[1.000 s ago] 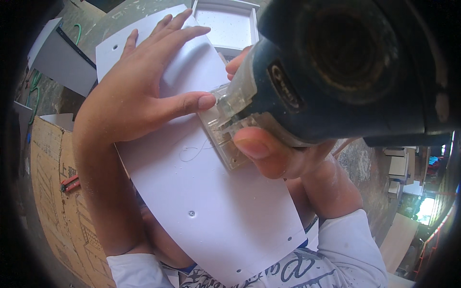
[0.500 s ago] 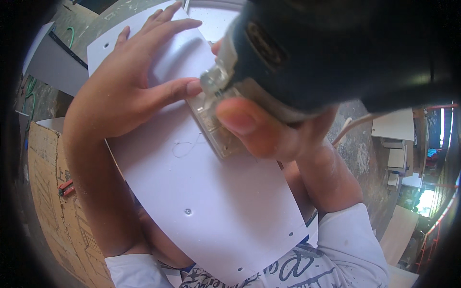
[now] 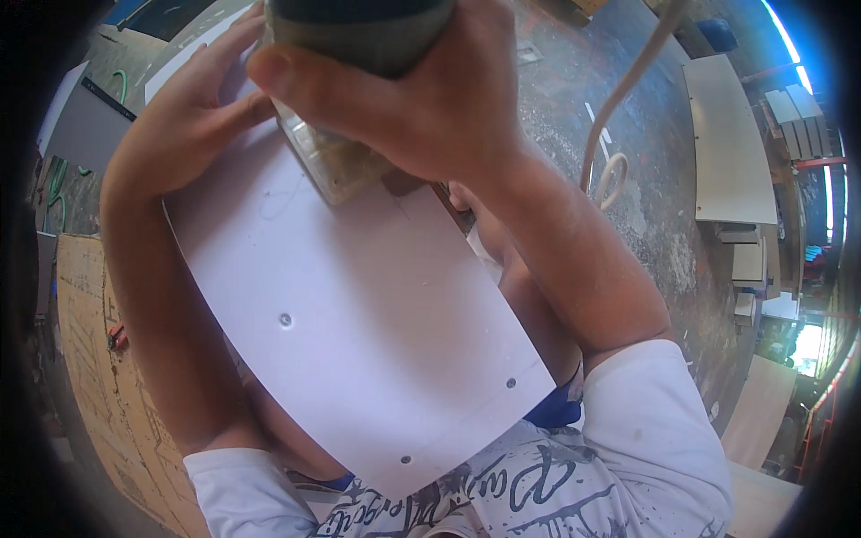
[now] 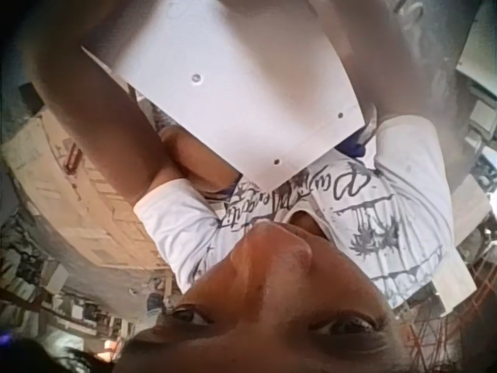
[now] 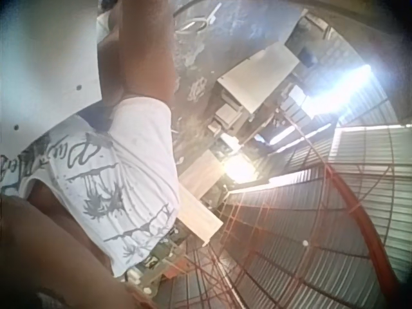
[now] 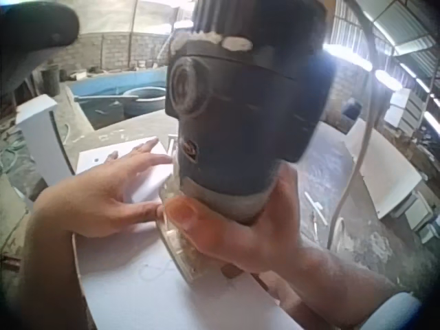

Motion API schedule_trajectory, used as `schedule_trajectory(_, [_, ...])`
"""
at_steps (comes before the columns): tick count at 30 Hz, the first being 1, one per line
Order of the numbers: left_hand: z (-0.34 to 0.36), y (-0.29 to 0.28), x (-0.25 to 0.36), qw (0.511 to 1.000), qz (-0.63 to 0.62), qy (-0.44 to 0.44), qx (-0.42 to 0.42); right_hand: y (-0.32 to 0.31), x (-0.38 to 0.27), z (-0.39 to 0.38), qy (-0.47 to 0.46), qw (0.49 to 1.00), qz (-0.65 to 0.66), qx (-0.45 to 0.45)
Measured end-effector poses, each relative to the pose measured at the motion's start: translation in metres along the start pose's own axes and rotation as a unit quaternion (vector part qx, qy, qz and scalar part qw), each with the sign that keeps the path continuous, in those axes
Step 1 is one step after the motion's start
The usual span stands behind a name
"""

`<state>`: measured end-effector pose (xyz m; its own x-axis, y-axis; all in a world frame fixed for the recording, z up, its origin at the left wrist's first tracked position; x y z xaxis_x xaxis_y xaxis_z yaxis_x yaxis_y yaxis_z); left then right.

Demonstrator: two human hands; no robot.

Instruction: The person uses a handheld router to cut a groove into a white wooden panel, then moves the router along a pre-marked line before setting the tool aside to pick up and inspect a white wooden drawer.

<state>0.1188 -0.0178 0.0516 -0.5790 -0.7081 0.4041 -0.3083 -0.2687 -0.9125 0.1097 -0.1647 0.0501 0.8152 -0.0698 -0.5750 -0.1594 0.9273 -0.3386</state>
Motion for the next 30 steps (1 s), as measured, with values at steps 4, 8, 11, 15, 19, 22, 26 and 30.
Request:
schedule_trajectory(4, [0.013, 0.01, -0.047, 1.0, -0.009, -0.015, -0.02, 0.01, -0.002, 0.006, -0.002, 0.999, 0.014, -0.03])
schedule_trajectory(8, [0.022, 0.014, -0.065, 1.0, -0.021, 0.002, 0.003, 0.007, -0.001, 0.01, 0.002, 1.0, 0.029, -0.004])
schedule_trajectory(11, [0.014, 0.01, -0.037, 0.999, -0.034, 0.011, 0.009, 0.007, -0.001, 0.008, -0.027, 0.999, 0.026, -0.008])
schedule_trajectory(15, [0.025, 0.012, -0.042, 0.987, -0.128, 0.098, 0.001, 0.009, -0.001, 0.01, -0.041, 0.998, 0.041, 0.029])
schedule_trajectory(19, [0.019, 0.008, -0.03, 0.978, -0.181, 0.107, -0.015, 0.007, 0.003, 0.01, 0.002, 0.998, 0.061, 0.029])
schedule_trajectory(22, [0.019, 0.007, -0.029, 0.981, -0.159, 0.115, -0.006, 0.009, -0.005, 0.012, -0.06, 0.998, 0.001, -0.005])
schedule_trajectory(26, [0.025, 0.01, -0.045, 0.99, -0.121, 0.068, 0.02, 0.009, -0.003, 0.012, -0.055, 0.998, 0.004, 0.008])
schedule_trajectory(30, [0.007, 0.009, -0.021, 0.99, -0.077, 0.105, 0.057, 0.007, -0.001, 0.011, -0.068, 0.998, -0.017, 0.005])
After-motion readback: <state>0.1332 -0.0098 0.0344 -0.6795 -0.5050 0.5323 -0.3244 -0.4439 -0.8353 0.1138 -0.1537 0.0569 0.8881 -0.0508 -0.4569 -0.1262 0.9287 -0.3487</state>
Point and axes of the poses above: each hand's wrist, its own z-axis towards the middle knuckle, its own y-axis out of the palm, x = y × z, the point moved 8 cm from there along z, towards the middle knuckle, and after that the axes turned 10 degrees about -x, right-handed, at the moved point
